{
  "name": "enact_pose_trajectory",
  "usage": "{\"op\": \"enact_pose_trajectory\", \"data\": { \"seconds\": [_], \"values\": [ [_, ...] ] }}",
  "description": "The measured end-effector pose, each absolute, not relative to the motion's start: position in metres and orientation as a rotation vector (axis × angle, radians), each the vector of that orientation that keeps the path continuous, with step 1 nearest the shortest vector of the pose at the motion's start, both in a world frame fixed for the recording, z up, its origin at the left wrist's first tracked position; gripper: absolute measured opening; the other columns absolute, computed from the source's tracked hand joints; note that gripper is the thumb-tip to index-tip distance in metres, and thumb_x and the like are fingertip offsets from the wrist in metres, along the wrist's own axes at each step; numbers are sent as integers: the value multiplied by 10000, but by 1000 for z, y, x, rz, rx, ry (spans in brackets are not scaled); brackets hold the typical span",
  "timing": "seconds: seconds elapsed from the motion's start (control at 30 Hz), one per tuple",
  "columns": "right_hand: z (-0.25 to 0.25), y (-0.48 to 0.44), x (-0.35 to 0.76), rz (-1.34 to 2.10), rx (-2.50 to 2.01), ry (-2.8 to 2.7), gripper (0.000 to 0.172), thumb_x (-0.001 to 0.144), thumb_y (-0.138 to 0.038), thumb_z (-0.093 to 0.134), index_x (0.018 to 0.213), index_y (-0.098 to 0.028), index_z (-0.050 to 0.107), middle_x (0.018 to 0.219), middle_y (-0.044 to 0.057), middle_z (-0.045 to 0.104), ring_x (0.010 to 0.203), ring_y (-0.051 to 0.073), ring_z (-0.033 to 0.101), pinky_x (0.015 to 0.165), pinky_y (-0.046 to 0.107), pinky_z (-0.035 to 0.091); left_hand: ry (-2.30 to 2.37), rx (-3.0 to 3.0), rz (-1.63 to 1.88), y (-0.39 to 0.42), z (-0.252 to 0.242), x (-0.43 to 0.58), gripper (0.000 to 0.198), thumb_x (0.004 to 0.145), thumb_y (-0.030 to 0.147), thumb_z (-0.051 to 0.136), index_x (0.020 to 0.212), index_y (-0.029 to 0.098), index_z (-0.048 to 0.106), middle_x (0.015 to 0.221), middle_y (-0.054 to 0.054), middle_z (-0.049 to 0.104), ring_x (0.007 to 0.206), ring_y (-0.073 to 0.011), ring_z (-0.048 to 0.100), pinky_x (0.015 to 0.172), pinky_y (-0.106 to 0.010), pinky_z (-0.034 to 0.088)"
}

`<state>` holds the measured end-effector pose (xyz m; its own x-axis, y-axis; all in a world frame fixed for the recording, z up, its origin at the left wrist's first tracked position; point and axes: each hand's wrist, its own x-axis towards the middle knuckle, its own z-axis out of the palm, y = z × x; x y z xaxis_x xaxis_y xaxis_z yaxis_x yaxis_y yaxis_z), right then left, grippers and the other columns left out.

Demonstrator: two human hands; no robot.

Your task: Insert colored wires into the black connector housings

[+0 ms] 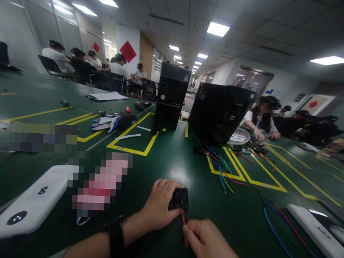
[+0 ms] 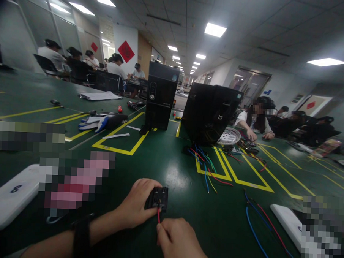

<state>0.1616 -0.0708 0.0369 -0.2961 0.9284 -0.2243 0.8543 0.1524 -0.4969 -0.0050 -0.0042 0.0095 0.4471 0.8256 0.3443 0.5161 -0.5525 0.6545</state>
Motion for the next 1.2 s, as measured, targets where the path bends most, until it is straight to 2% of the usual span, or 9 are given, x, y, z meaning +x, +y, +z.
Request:
{"op": "enact_pose_trajectory", "data": {
  "seconds": [0.13, 0.27, 0.43, 0.57, 0.63, 0.83, 0.97, 1.2],
  "values": [
    [38, -73, 160, 699, -1856, -2357, 380, 913, -289, 379, 680, -186, 662, 671, 51, 674, 651, 170, 619, 596, 243, 346, 1107, 2247, 919, -5, 9, -5, 409, 647, 161, 664, 1017, 243, 511, 1012, -13, 583, 984, -248, 501, 922, -413, 317],
    [36, -73, 162, 706, -1789, -2328, 386, 915, -299, 373, 671, -186, 650, 634, 31, 655, 601, 150, 601, 551, 232, 321, 1114, 2247, 913, -6, 9, -6, 398, 657, 173, 661, 1019, 240, 510, 1014, -22, 581, 983, -252, 496, 923, -421, 316],
    [35, -73, 165, 902, -1540, -2123, 429, 931, -354, 335, 656, -161, 602, 537, -23, 508, 511, 95, 480, 496, 189, 303, 1131, 2263, 900, -5, 8, -5, 376, 674, 230, 682, 1011, 221, 517, 998, -34, 578, 962, -253, 497, 896, -413, 336],
    [35, -73, 166, 934, -1491, -2040, 425, 930, -371, 336, 656, -155, 578, 487, -51, 418, 465, 83, 416, 484, 187, 294, 1122, 2272, 904, -4, 8, -5, 343, 696, 272, 678, 997, 222, 521, 972, -33, 579, 943, -251, 502, 889, -413, 337],
    [35, -73, 165, 938, -1493, -2067, 431, 931, -368, 332, 657, -155, 586, 496, -45, 438, 473, 84, 428, 485, 187, 295, 1124, 2269, 904, -4, 8, -5, 351, 684, 254, 679, 995, 227, 520, 973, -30, 579, 946, -252, 502, 887, -413, 336],
    [31, -72, 168, 823, -1630, -2334, 373, 906, -300, 377, 671, -183, 641, 604, 5, 624, 561, 115, 559, 529, 206, 312, 1103, 2264, 917, -2, 7, -6, 399, 643, 205, 691, 999, 236, 513, 975, -4, 585, 955, -238, 507, 909, -403, 320],
    [38, -71, 172, 708, -1796, -2352, 373, 899, -306, 382, 656, -194, 641, 631, 28, 649, 612, 148, 594, 560, 231, 319, 1114, 2262, 901, -2, 8, -6, 391, 649, 211, 697, 993, 234, 512, 981, -9, 586, 957, -243, 504, 910, -412, 316],
    [41, -68, 172, 863, -1632, -2057, 419, 916, -344, 345, 591, -163, 538, 502, -34, 454, 479, 90, 437, 483, 202, 278, 1121, 2270, 889, -3, 9, -5, 342, 703, 265, 673, 1004, 227, 513, 989, -33, 582, 961, -254, 502, 902, -421, 323]
  ]
}}
